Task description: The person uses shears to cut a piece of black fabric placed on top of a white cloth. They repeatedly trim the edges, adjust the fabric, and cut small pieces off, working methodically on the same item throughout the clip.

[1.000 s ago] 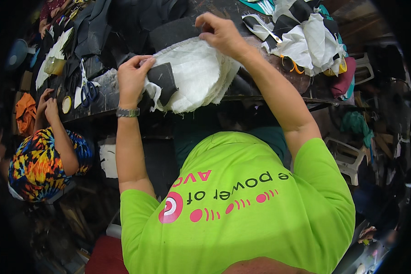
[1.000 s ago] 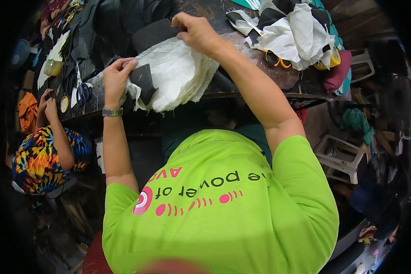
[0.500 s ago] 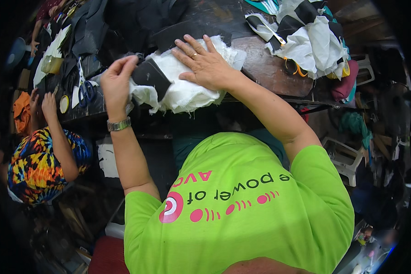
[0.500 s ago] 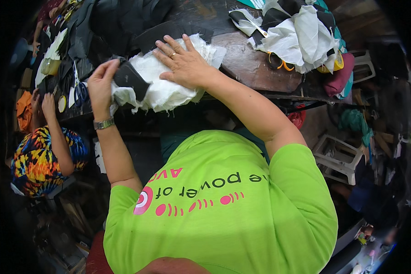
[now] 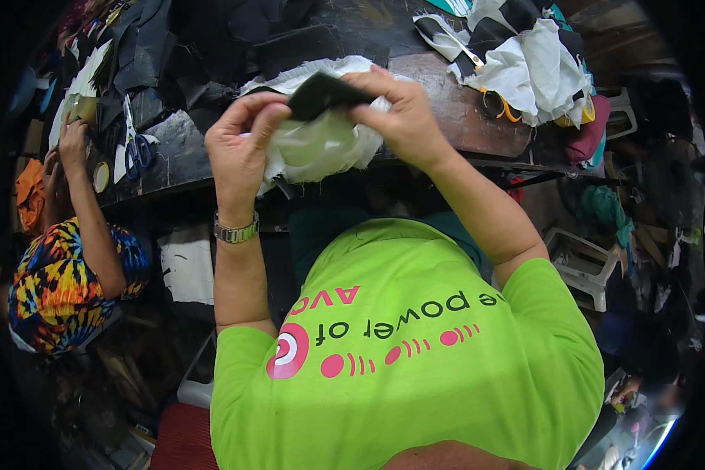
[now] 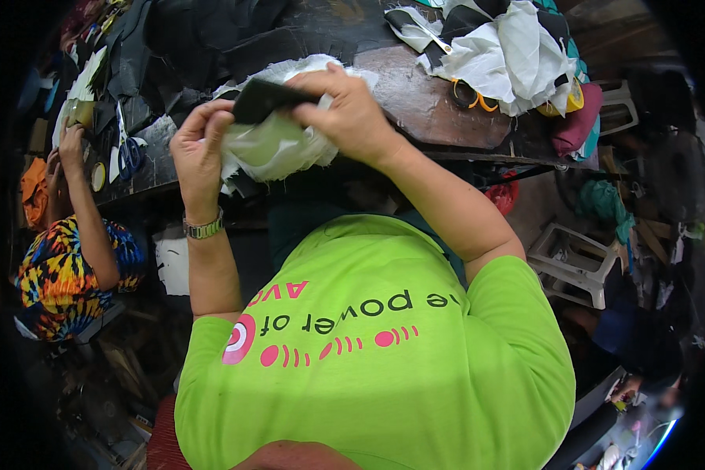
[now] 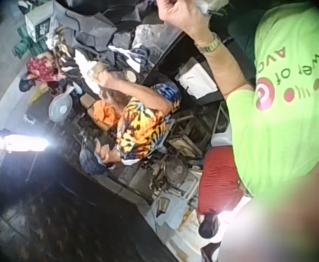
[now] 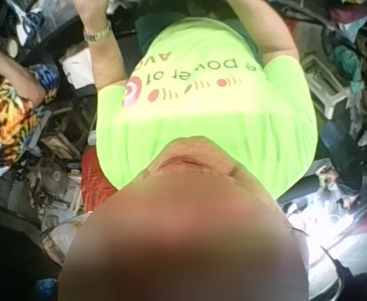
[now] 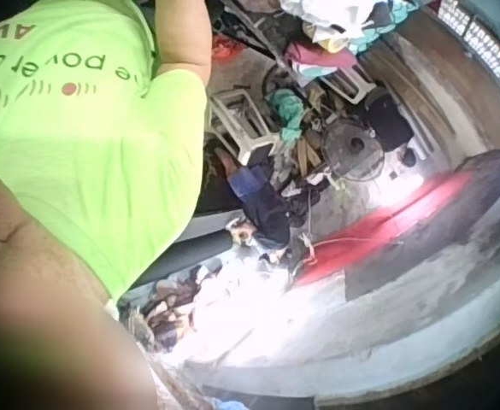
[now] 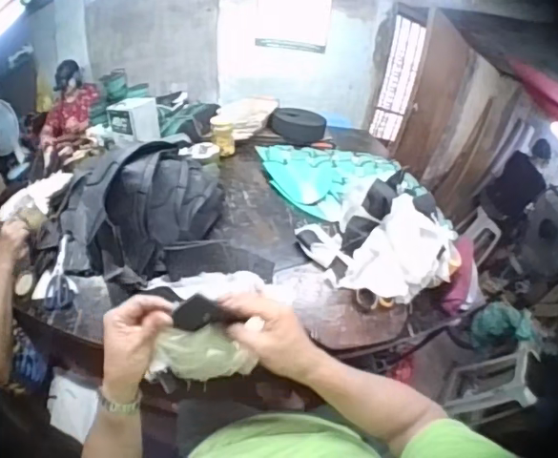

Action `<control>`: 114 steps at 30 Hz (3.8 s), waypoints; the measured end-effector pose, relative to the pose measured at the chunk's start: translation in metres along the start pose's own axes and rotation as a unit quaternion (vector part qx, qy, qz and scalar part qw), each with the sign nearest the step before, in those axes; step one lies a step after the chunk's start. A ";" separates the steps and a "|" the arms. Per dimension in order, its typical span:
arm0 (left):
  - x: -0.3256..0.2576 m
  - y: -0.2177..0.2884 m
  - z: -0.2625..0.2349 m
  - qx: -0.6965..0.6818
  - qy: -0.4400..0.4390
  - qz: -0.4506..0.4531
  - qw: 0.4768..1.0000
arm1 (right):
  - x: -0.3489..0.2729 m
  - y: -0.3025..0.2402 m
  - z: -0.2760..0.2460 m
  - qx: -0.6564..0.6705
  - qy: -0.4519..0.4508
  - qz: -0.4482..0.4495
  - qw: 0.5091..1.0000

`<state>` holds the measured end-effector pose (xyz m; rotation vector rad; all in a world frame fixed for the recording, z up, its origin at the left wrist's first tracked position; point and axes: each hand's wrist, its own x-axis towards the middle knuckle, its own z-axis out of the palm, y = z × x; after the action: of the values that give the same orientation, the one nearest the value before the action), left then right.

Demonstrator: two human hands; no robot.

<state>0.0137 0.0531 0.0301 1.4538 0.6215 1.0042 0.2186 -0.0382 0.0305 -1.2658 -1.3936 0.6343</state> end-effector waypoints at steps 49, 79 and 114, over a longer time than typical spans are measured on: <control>0.111 0.023 -0.008 0.551 -0.125 0.327 0.758 | -0.053 -0.056 -0.073 0.144 -0.325 -0.034 0.934; -0.020 0.004 0.041 0.011 -0.092 -0.058 0.994 | -0.051 -0.018 -0.056 0.270 -0.020 0.194 0.943; -0.041 0.031 0.011 -0.043 -0.180 -0.074 0.980 | -0.034 -0.002 -0.037 0.395 -0.227 0.268 0.849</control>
<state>-0.0020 0.0075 0.0517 1.4446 0.4086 0.6224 0.2461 -0.0801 0.0299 -0.8190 -0.9165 1.7823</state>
